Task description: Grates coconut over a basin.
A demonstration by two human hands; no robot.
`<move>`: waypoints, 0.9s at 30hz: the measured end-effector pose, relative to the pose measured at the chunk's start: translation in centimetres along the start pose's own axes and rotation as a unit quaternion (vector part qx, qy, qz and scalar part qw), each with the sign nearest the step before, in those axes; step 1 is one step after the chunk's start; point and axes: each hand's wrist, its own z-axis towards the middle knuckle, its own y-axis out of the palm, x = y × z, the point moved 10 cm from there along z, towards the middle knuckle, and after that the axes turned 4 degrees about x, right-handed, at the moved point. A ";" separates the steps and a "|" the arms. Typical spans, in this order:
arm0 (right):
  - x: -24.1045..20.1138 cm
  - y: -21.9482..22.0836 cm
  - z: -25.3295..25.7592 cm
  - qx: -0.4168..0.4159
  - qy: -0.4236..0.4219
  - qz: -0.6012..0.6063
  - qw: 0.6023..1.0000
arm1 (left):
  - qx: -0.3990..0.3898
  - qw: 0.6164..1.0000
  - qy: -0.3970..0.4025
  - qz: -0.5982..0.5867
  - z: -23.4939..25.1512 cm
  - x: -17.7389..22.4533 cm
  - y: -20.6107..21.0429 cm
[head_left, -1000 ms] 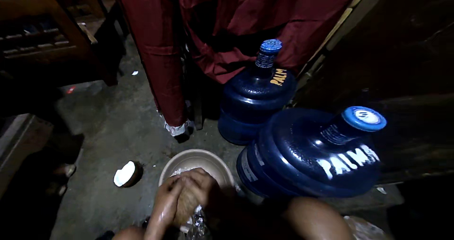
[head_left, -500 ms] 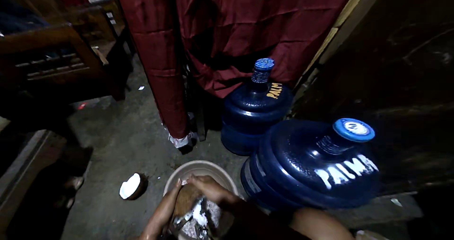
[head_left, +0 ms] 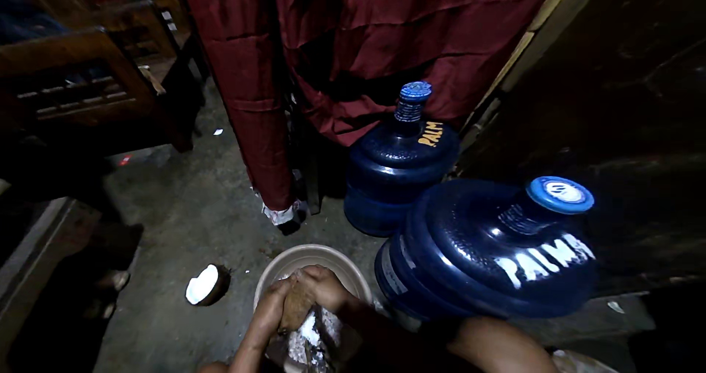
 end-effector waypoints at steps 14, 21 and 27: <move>2.9 1.6 3.4 -0.010 0.071 0.016 0.997 | -0.025 0.988 -0.088 -0.123 1.5 -3.6 0.8; 1.3 2.1 -2.9 0.080 -0.215 -0.027 0.973 | 0.053 0.995 0.078 -0.039 -2.5 -3.4 -0.8; 5.6 2.6 3.0 -0.032 0.096 0.031 0.994 | -0.054 0.988 -0.140 -0.024 2.2 -6.2 0.6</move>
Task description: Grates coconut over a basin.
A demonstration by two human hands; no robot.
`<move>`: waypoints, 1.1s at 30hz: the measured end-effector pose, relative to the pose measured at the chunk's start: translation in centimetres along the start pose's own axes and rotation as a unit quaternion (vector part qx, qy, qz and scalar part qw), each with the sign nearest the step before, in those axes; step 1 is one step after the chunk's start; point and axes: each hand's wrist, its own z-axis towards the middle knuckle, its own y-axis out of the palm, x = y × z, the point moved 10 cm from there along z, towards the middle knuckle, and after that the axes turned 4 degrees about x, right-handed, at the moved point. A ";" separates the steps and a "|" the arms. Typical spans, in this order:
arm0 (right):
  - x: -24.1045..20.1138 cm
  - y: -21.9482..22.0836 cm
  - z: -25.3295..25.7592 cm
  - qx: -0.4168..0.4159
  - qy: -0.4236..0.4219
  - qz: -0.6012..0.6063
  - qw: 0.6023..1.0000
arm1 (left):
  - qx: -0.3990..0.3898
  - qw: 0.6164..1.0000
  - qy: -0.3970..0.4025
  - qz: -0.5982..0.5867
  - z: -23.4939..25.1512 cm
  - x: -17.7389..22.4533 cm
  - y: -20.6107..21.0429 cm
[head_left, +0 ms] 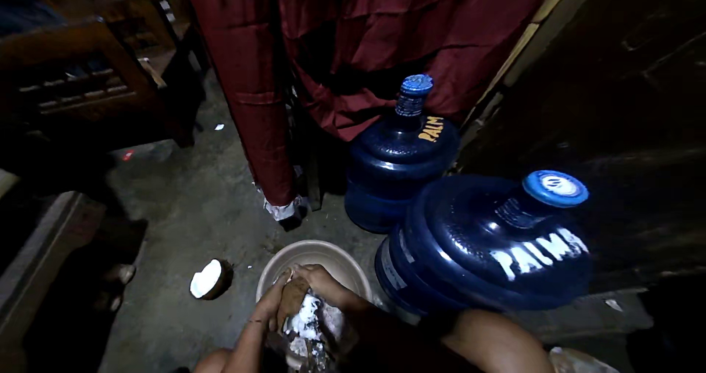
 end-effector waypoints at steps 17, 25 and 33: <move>-0.1 -1.0 0.0 0.046 0.005 0.015 0.999 | 0.083 0.994 0.047 0.050 1.6 1.1 -0.9; -5.1 -1.3 -8.2 0.153 -0.242 -0.029 0.958 | 0.119 0.974 0.187 0.042 -8.0 5.0 -0.9; 1.4 -1.7 1.2 0.068 0.060 0.049 0.995 | 0.049 0.997 0.020 0.057 0.8 1.1 -0.7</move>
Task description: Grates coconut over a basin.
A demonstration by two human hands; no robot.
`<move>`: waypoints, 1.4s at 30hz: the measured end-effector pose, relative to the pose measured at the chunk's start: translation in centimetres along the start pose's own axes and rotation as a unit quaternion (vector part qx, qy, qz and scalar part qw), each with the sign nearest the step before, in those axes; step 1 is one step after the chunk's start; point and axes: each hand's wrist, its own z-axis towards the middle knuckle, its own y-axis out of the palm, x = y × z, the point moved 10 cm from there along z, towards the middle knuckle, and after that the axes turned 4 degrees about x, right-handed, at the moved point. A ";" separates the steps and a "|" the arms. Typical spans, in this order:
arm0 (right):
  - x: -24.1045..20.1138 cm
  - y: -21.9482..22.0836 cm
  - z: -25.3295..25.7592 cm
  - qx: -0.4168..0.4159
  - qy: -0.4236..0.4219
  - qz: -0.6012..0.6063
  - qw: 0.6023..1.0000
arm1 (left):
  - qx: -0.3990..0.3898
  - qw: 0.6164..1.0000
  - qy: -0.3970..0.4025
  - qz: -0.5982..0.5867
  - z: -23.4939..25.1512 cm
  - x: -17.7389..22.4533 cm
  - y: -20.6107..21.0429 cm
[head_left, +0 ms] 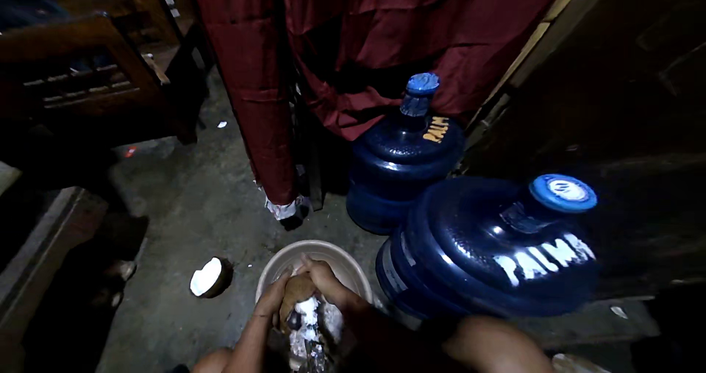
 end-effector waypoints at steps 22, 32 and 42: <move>-5.1 0.2 -6.0 -0.043 -0.181 -0.034 0.982 | -0.039 0.984 0.110 -0.134 -5.4 3.1 -0.5; 0.6 0.8 -1.7 -0.047 -0.119 0.064 0.990 | 0.004 0.995 0.051 -0.091 -0.9 -0.5 0.3; -4.1 0.3 -9.6 0.002 -0.337 -0.063 0.939 | 0.092 0.974 0.165 -0.126 -8.5 0.7 -0.9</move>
